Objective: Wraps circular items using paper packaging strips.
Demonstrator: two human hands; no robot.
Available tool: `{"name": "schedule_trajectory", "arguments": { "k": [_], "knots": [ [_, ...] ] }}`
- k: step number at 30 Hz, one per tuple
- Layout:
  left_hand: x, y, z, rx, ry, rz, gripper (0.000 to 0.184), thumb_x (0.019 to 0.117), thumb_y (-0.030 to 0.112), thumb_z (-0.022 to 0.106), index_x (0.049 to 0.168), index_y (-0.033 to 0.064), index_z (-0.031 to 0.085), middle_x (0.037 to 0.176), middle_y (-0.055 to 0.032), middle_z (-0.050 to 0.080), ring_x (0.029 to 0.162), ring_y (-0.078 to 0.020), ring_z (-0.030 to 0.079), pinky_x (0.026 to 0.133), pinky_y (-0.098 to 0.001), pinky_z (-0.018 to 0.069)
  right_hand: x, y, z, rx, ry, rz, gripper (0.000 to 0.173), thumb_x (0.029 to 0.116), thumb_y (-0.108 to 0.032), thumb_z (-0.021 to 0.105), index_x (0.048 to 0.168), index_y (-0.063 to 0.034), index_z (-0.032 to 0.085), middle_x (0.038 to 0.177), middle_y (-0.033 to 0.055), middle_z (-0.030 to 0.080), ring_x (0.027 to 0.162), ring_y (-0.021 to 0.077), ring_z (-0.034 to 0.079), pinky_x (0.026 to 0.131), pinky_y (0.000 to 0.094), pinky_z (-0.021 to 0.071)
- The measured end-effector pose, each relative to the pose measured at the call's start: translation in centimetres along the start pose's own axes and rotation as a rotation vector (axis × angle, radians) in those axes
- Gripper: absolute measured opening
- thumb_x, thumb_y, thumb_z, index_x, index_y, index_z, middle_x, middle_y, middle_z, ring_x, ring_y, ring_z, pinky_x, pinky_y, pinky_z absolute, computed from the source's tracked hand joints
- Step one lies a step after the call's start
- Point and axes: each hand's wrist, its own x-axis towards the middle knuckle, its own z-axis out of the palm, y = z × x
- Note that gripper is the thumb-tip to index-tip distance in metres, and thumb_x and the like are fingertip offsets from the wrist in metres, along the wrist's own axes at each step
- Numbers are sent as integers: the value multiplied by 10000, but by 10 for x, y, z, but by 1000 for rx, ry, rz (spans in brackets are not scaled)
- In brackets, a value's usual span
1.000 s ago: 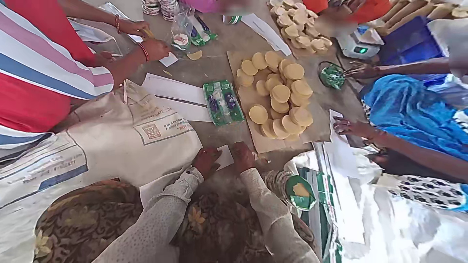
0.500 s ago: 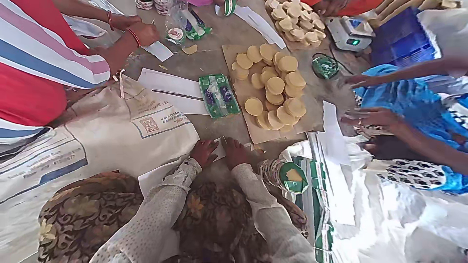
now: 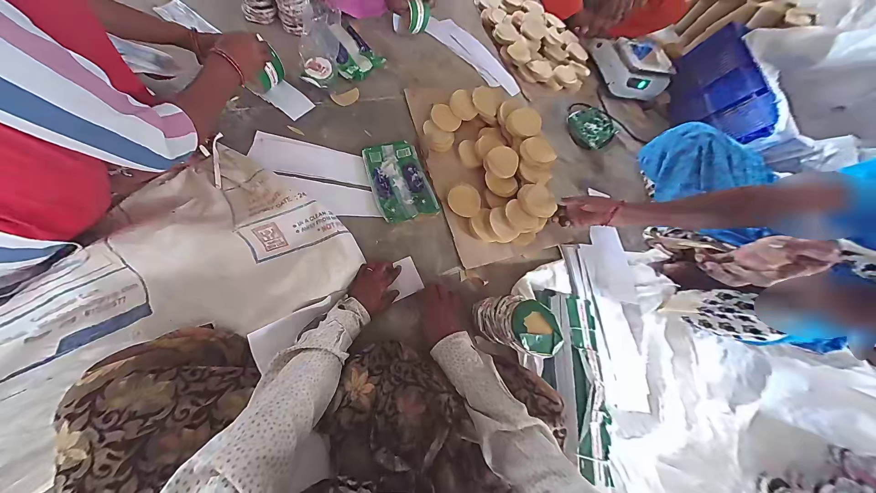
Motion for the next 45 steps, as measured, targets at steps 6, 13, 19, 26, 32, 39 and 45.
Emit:
{"name": "schedule_trajectory", "arguments": {
  "k": [6,13,19,26,32,39,45],
  "knots": [
    [2,0,2,-30,-14,-26,538,1002,291,609,1502,113,524,1469,-217,522,1384,-412,456,1162,-583,300,92,9,-57,139,391,-50,647,988,-480,599,1484,-70,532,1593,266,373,1480,472,327,1165,653,281],
    [1,-7,9,-48,14,2,546,1003,310,600,1506,112,519,1493,-210,511,1410,-407,437,1168,-585,301,208,-13,-106,45,290,-79,1030,850,-722,664,1615,-120,327,1726,181,48,1579,439,44,1205,709,118],
    [-1,-9,11,-37,38,39,531,1006,300,591,1498,112,529,1458,-203,541,1358,-397,484,1145,-558,332,213,-25,-108,12,391,-105,754,827,-427,829,1371,38,590,1572,288,387,1498,486,282,1154,734,222],
    [-1,-1,0,-93,31,6,505,995,239,621,1470,83,557,1429,-232,559,1342,-421,497,1142,-572,331,112,-3,-61,330,472,-89,374,940,-84,611,1289,46,649,1398,310,554,1364,467,482,1161,555,374],
    [0,-1,1,-44,-10,4,535,1013,280,586,1507,89,511,1474,-230,517,1382,-418,458,1163,-571,301,48,18,18,43,331,-134,521,885,45,608,1378,-115,660,1477,221,549,1405,456,462,1080,681,373],
    [1,-4,5,-20,-2,22,546,1012,297,589,1511,92,507,1474,-226,517,1369,-420,466,1159,-571,293,19,13,2,10,168,-57,626,821,35,709,1432,-32,586,1563,274,424,1459,488,365,1133,689,297],
    [-1,-1,5,23,21,15,539,1014,299,577,1513,108,508,1464,-225,521,1358,-416,472,1152,-577,293,30,-5,13,-81,16,-63,852,887,84,622,1634,-65,240,1652,266,269,1523,472,260,1159,732,208]
  ]
}}
